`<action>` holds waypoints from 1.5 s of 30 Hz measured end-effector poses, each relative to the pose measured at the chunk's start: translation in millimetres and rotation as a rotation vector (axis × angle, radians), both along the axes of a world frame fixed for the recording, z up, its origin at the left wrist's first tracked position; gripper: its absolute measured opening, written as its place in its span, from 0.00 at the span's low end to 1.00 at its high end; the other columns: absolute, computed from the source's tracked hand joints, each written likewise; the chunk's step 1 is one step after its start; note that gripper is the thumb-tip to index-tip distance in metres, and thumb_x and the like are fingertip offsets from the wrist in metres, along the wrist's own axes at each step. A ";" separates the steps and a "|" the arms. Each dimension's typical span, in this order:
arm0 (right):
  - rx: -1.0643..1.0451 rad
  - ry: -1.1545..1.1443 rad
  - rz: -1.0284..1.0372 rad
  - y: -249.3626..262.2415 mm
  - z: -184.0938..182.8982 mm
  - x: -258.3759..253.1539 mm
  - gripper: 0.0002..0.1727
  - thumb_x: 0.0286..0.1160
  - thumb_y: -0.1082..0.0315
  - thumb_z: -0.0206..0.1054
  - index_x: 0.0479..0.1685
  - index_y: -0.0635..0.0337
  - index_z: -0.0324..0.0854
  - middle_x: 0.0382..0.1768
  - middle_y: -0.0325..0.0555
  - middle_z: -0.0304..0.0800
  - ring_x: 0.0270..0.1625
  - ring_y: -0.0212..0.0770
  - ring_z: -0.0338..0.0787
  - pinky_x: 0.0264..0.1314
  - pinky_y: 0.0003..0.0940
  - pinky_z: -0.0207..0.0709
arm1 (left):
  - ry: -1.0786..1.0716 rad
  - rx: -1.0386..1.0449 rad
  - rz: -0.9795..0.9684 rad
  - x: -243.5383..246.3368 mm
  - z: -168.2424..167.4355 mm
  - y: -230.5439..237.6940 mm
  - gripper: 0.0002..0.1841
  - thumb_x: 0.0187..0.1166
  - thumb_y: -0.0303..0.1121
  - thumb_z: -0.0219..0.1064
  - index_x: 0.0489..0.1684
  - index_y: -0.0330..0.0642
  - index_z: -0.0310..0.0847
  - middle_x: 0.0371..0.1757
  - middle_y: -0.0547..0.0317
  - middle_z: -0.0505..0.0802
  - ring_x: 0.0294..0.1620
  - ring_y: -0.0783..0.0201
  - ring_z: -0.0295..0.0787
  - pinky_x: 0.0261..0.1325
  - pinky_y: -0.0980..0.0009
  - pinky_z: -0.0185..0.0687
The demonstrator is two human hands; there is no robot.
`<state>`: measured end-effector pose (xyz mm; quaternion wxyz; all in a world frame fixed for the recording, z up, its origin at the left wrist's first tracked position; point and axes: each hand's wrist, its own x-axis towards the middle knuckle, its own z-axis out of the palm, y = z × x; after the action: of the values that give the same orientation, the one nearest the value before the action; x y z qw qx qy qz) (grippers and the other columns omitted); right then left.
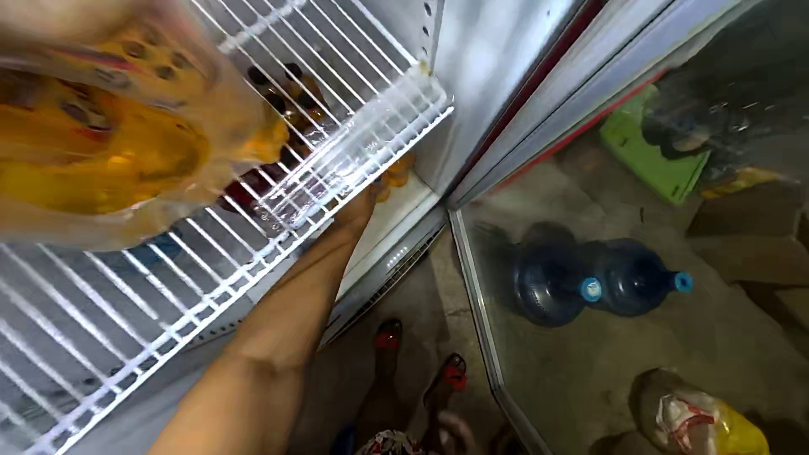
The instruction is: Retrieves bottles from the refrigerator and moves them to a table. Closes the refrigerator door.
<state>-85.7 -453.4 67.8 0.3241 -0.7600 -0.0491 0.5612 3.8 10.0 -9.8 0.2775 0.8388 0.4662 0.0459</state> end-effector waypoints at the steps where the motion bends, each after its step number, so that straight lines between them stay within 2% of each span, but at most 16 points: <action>1: 0.076 -0.074 0.017 21.1 -13.1 8.8 0.22 0.86 0.68 0.59 0.74 0.71 0.76 0.69 0.64 0.85 0.70 0.52 0.87 0.75 0.48 0.79 | -0.047 0.009 -0.038 -2.7 0.5 -0.2 0.23 0.83 0.36 0.68 0.72 0.32 0.79 0.71 0.28 0.84 0.76 0.30 0.77 0.79 0.34 0.66; 3: 0.185 -0.232 0.038 65.4 -33.0 29.5 0.20 0.85 0.68 0.60 0.71 0.67 0.81 0.64 0.61 0.88 0.64 0.49 0.90 0.69 0.46 0.82 | -0.151 0.034 -0.142 -17.7 0.8 -9.4 0.20 0.80 0.31 0.71 0.67 0.30 0.81 0.71 0.28 0.83 0.75 0.31 0.77 0.79 0.35 0.68; 6: 0.310 -0.427 0.079 135.9 -48.8 66.6 0.22 0.83 0.68 0.63 0.73 0.65 0.80 0.68 0.59 0.86 0.68 0.48 0.88 0.70 0.43 0.82 | -0.308 0.141 -0.302 -47.2 16.3 -40.0 0.20 0.81 0.38 0.71 0.64 0.32 0.84 0.63 0.31 0.87 0.70 0.34 0.82 0.75 0.39 0.74; 9: 0.446 -0.654 0.061 190.6 -68.7 89.2 0.40 0.67 0.58 0.79 0.80 0.69 0.72 0.79 0.65 0.75 0.80 0.59 0.77 0.79 0.56 0.73 | -0.419 0.201 -0.433 -64.4 49.3 -81.1 0.20 0.78 0.42 0.70 0.58 0.35 0.87 0.55 0.41 0.92 0.61 0.44 0.88 0.76 0.42 0.73; 11: 0.494 -0.700 0.010 209.0 -78.2 96.4 0.53 0.55 0.57 0.85 0.87 0.66 0.63 0.80 0.63 0.74 0.80 0.59 0.77 0.79 0.59 0.72 | -0.474 0.133 -0.467 -71.0 62.3 -104.2 0.19 0.75 0.45 0.73 0.54 0.39 0.90 0.51 0.49 0.93 0.58 0.53 0.89 0.76 0.45 0.73; 14: 0.510 -0.664 -0.080 207.7 -84.3 99.8 0.47 0.53 0.65 0.85 0.81 0.64 0.71 0.68 0.59 0.85 0.69 0.52 0.86 0.70 0.52 0.80 | -0.538 -0.072 -0.434 -74.8 60.6 -115.7 0.19 0.70 0.44 0.77 0.52 0.41 0.92 0.51 0.58 0.93 0.58 0.65 0.87 0.67 0.63 0.80; 16: 0.475 -0.522 -0.117 199.4 -87.1 100.6 0.43 0.58 0.60 0.84 0.78 0.65 0.72 0.62 0.55 0.89 0.62 0.42 0.90 0.67 0.42 0.84 | -0.541 -0.274 -0.406 -71.7 51.6 -106.4 0.22 0.70 0.44 0.78 0.57 0.40 0.89 0.56 0.61 0.93 0.60 0.70 0.87 0.68 0.68 0.82; 19: 0.462 -0.216 -0.254 192.1 -93.4 102.1 0.43 0.61 0.59 0.83 0.75 0.69 0.67 0.52 0.52 0.92 0.52 0.34 0.94 0.59 0.31 0.90 | -0.500 -0.433 -0.286 -59.2 32.7 -78.7 0.28 0.82 0.46 0.66 0.74 0.37 0.78 0.64 0.53 0.91 0.65 0.65 0.87 0.71 0.64 0.82; 22: 0.476 -0.097 -0.345 188.4 -95.4 101.8 0.41 0.64 0.61 0.81 0.75 0.72 0.65 0.49 0.51 0.92 0.49 0.33 0.94 0.57 0.30 0.90 | -0.418 -0.371 -0.111 -39.8 21.3 -48.5 0.22 0.89 0.43 0.59 0.73 0.38 0.78 0.65 0.50 0.89 0.62 0.66 0.87 0.67 0.67 0.82; 24: 0.481 -0.115 -0.364 186.9 -97.0 102.3 0.44 0.60 0.63 0.83 0.76 0.71 0.64 0.51 0.52 0.91 0.51 0.34 0.94 0.58 0.30 0.90 | -0.381 -0.308 -0.070 -26.9 14.4 -32.1 0.20 0.88 0.40 0.60 0.71 0.38 0.78 0.70 0.48 0.86 0.64 0.66 0.86 0.66 0.68 0.82; 29: 0.405 -0.378 -0.304 188.9 -97.1 102.9 0.52 0.46 0.61 0.90 0.78 0.67 0.67 0.59 0.54 0.89 0.58 0.34 0.92 0.64 0.29 0.86 | -0.379 -0.195 -0.029 0.9 -1.0 -7.2 0.27 0.82 0.32 0.65 0.80 0.36 0.69 0.79 0.35 0.73 0.73 0.50 0.78 0.69 0.61 0.80; 34: 0.471 -0.526 -0.297 187.8 -100.3 103.0 0.47 0.51 0.64 0.87 0.75 0.72 0.69 0.61 0.58 0.87 0.61 0.34 0.90 0.66 0.28 0.84 | -0.319 -0.156 -0.067 25.6 -8.5 1.1 0.35 0.80 0.36 0.69 0.88 0.39 0.61 0.86 0.34 0.67 0.82 0.44 0.70 0.77 0.53 0.74; 37: 0.501 -0.529 -0.297 187.2 -101.0 101.0 0.45 0.50 0.67 0.85 0.72 0.76 0.69 0.62 0.59 0.85 0.63 0.31 0.87 0.67 0.23 0.82 | -0.348 -0.084 -0.051 40.1 -16.9 6.9 0.35 0.81 0.38 0.70 0.87 0.34 0.62 0.82 0.32 0.72 0.82 0.41 0.70 0.82 0.50 0.68; 40: 0.530 -0.518 -0.273 182.5 -102.4 97.0 0.44 0.48 0.68 0.85 0.70 0.76 0.70 0.62 0.58 0.86 0.63 0.30 0.87 0.67 0.22 0.81 | -0.366 0.028 -0.015 51.3 -27.4 11.7 0.27 0.82 0.36 0.68 0.77 0.30 0.73 0.71 0.32 0.82 0.75 0.42 0.78 0.79 0.51 0.70; 42: 0.543 -0.521 -0.241 178.7 -103.0 95.0 0.43 0.47 0.65 0.86 0.67 0.75 0.72 0.58 0.53 0.88 0.60 0.27 0.88 0.66 0.21 0.81 | -0.392 0.122 -0.014 51.9 -33.4 12.9 0.21 0.80 0.35 0.71 0.66 0.30 0.82 0.62 0.34 0.87 0.66 0.43 0.84 0.73 0.53 0.77; 45: 0.609 -0.561 -0.175 177.0 -104.8 95.1 0.41 0.46 0.59 0.88 0.61 0.75 0.77 0.54 0.52 0.91 0.58 0.25 0.89 0.65 0.20 0.83 | -0.399 0.115 -0.116 31.6 -19.7 -3.2 0.19 0.79 0.34 0.71 0.64 0.34 0.84 0.62 0.34 0.87 0.68 0.41 0.83 0.73 0.48 0.74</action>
<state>9.3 -276.4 -37.0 0.5543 -0.7543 -0.2341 0.2628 35.4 6.8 -29.6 0.3182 0.8529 0.3497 0.2215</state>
